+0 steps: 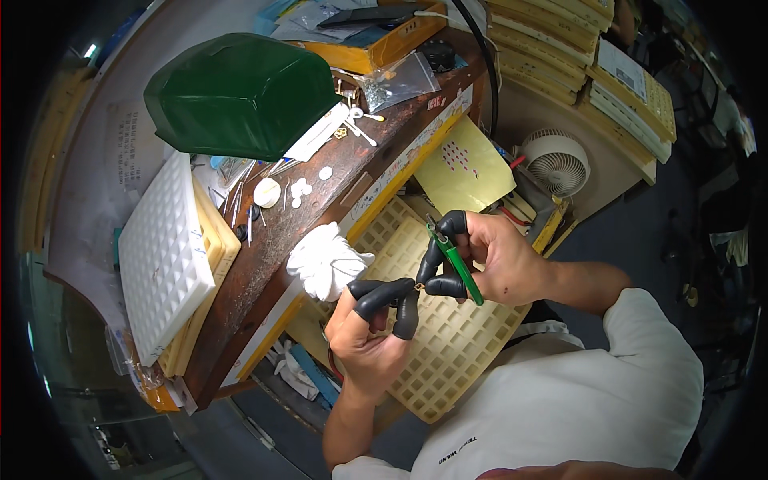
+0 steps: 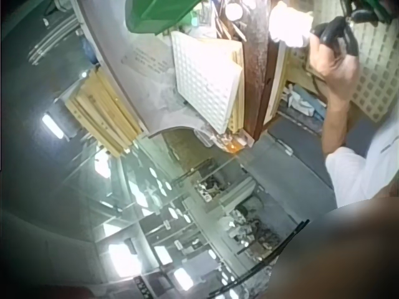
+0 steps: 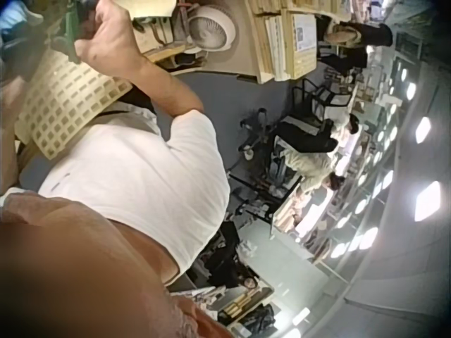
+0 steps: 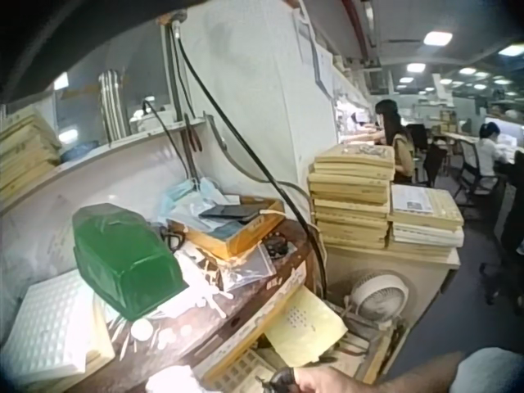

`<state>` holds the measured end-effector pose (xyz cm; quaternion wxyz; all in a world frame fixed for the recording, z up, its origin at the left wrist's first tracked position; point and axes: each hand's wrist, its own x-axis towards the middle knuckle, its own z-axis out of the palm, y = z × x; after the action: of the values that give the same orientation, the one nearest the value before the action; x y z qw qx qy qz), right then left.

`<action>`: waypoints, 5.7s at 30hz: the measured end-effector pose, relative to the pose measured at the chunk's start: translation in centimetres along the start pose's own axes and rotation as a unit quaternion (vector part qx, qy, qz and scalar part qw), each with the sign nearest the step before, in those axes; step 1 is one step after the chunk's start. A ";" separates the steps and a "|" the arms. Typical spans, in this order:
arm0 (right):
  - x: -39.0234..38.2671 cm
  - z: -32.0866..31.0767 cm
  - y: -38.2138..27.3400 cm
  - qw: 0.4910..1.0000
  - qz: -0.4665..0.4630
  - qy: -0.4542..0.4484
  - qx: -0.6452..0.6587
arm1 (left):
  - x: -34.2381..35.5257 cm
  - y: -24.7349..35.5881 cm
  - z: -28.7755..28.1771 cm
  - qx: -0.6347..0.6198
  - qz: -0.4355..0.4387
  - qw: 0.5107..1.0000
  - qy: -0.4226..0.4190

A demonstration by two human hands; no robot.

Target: Trimming excess rubber from a jewelry casting mold using diagonal pliers.

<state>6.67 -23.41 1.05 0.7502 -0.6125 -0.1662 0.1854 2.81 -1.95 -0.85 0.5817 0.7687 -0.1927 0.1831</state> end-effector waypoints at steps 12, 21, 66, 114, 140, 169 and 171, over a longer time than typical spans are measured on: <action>0.0 -0.1 0.3 1.000 0.000 0.006 0.008 | 0.0 0.1 0.0 0.006 -0.003 1.000 -0.003; 0.0 0.0 0.0 0.999 0.032 0.011 0.018 | 0.2 0.3 0.0 0.013 -0.003 1.000 -0.002; 2.0 1.6 -1.1 0.998 -0.024 -0.032 -0.041 | 0.5 1.6 -1.1 0.223 0.120 0.963 0.092; 8.7 3.1 0.4 0.993 -0.121 0.008 -0.010 | 2.9 1.0 -3.4 0.205 0.012 0.961 0.187; 8.0 3.1 0.1 0.990 -0.142 0.015 -0.017 | 2.1 1.3 -3.9 0.066 -0.095 0.977 0.181; 5.9 4.0 -3.2 0.992 -0.056 -0.070 -0.089 | 1.5 1.0 -2.8 0.100 0.068 0.975 0.184; 6.0 4.2 -2.8 0.996 -0.056 -0.073 -0.015 | 1.3 0.7 -2.7 0.128 0.095 0.971 0.178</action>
<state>10.18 -17.45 4.73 0.7360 -0.5985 -0.2571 0.1843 3.40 0.41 1.09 0.4832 0.7700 -0.1331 0.3949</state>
